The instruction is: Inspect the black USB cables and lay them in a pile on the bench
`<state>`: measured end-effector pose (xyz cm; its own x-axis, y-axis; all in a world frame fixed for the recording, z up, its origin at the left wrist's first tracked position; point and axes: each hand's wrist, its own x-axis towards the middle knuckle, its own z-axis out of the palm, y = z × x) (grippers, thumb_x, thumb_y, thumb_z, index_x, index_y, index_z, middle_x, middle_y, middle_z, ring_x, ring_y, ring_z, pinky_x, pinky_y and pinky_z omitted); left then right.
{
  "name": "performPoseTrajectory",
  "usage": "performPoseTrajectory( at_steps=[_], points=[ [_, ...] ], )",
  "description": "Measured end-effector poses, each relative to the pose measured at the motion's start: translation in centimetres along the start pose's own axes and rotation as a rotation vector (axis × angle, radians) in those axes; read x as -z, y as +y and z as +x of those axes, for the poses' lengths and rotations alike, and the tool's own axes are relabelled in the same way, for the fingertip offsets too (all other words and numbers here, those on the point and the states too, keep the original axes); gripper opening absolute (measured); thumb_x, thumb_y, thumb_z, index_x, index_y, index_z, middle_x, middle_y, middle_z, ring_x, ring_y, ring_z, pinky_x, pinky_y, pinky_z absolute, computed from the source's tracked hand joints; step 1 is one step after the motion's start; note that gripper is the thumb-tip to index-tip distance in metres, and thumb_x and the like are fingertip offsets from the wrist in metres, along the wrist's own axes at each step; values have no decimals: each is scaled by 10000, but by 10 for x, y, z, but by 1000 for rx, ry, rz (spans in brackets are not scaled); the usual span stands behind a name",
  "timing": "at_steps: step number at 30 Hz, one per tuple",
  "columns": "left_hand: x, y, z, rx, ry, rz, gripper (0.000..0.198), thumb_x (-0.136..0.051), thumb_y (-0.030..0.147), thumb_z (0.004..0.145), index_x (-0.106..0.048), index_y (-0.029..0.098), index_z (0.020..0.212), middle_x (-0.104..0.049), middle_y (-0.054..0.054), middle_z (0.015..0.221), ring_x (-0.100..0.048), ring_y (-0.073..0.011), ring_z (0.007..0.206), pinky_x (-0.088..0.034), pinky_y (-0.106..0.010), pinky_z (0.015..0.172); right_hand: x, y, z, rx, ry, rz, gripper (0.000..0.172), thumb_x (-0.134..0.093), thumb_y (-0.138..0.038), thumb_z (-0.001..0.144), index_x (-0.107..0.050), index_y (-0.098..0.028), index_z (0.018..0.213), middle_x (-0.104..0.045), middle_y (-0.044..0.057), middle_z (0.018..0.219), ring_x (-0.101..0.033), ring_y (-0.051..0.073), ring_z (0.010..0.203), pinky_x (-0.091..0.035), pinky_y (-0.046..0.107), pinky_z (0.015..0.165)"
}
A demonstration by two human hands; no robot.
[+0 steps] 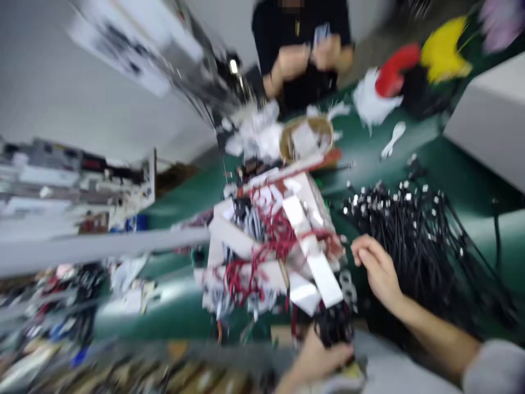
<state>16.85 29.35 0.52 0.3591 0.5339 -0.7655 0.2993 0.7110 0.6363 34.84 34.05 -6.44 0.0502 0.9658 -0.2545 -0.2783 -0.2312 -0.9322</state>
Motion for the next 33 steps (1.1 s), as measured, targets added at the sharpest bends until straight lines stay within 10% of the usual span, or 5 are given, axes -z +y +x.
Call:
performPoseTrajectory(
  at_steps=[13,21,27,33],
  points=[
    [-32,-61,-83,-64,315,-635,497,-832,479,685,-667,163,1030,-676,-60,1006,-611,-211,947,-477,-375,934,-31,-11,-156,104,-430,-318,611,-649,-588,874,-476,-234,1341,-499,131,1275,-568,264,1082,-515,395,913],
    [-33,-71,-116,-249,333,-609,323,-782,369,746,-701,180,995,-690,-49,1060,-600,-213,1046,-433,-344,1005,-67,-23,-187,196,-338,-330,250,-480,-333,1018,-607,-229,1206,-569,108,1216,-523,260,1209,-420,436,1051],
    [-11,-71,-135,-282,302,-642,404,-886,362,636,-677,171,924,-653,2,824,-597,-148,796,-474,-301,854,-60,-26,-187,-23,-81,31,193,-534,-373,990,-643,-214,974,-561,0,752,-574,166,718,-511,325,750],
    [-2,-77,-143,-306,307,-559,395,-906,362,615,-686,157,871,-682,-14,846,-609,-151,778,-494,-286,784,-66,-50,-180,-63,-244,-97,198,-749,-320,844,-686,-201,990,-597,-9,801,-500,100,587,-425,238,556]
  ],
)
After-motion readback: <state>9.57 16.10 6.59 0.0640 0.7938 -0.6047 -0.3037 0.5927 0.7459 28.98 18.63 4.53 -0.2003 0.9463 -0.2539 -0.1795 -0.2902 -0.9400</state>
